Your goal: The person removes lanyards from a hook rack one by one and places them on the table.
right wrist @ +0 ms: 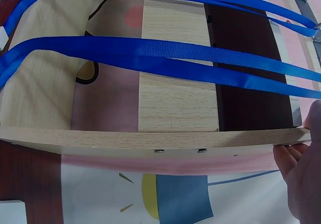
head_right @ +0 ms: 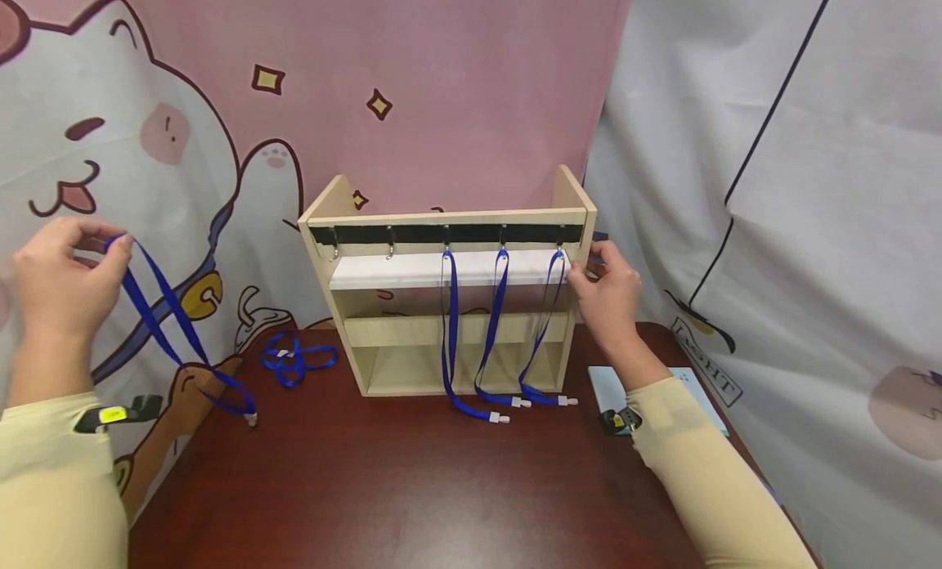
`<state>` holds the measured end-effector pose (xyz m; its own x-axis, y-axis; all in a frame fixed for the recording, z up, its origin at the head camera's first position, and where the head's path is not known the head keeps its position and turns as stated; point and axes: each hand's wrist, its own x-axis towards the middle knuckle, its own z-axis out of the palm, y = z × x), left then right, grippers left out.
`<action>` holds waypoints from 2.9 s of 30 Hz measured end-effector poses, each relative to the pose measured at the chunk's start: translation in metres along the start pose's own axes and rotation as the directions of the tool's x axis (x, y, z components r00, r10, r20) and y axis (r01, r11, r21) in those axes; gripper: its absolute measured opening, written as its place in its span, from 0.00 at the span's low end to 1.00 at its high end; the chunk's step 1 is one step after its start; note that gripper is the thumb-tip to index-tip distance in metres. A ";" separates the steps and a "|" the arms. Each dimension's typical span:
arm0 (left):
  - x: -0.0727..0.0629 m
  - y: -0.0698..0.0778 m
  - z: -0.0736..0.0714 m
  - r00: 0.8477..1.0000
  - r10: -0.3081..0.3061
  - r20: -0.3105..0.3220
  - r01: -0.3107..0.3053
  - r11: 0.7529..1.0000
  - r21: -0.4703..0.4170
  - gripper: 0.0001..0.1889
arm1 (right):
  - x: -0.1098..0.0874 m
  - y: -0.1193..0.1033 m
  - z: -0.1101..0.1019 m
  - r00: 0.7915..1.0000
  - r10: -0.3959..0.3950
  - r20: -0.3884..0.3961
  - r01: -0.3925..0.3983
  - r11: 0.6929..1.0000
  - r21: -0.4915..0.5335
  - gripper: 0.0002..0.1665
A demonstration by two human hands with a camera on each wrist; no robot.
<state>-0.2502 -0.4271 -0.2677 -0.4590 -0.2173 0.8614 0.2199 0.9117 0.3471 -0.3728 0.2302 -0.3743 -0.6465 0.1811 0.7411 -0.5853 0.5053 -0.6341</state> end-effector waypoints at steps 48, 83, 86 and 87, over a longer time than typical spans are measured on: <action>-0.104 -0.043 0.059 0.967 0.033 0.253 -0.026 0.999 -0.029 0.06 | -0.001 -0.001 0.000 1.000 0.005 0.009 -0.005 1.000 0.000 0.12; -0.193 -0.097 0.092 0.822 -0.135 0.553 0.087 0.990 0.112 0.04 | -0.001 -0.002 0.000 1.000 0.014 0.008 -0.014 1.000 -0.019 0.12; -0.201 -0.101 0.094 0.802 -0.162 0.575 0.113 0.986 0.121 0.04 | -0.001 -0.002 0.000 1.000 0.014 0.008 -0.014 1.000 -0.019 0.12; -0.204 -0.102 0.095 0.797 -0.168 0.580 0.119 0.985 0.122 0.04 | -0.001 -0.002 0.000 1.000 0.014 0.009 -0.013 1.000 -0.018 0.12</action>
<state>-0.2608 -0.4430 -0.5138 -0.9020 -0.1244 0.4133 0.0567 0.9151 0.3991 -0.3709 0.2290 -0.3740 -0.6588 0.1803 0.7304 -0.5676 0.5181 -0.6399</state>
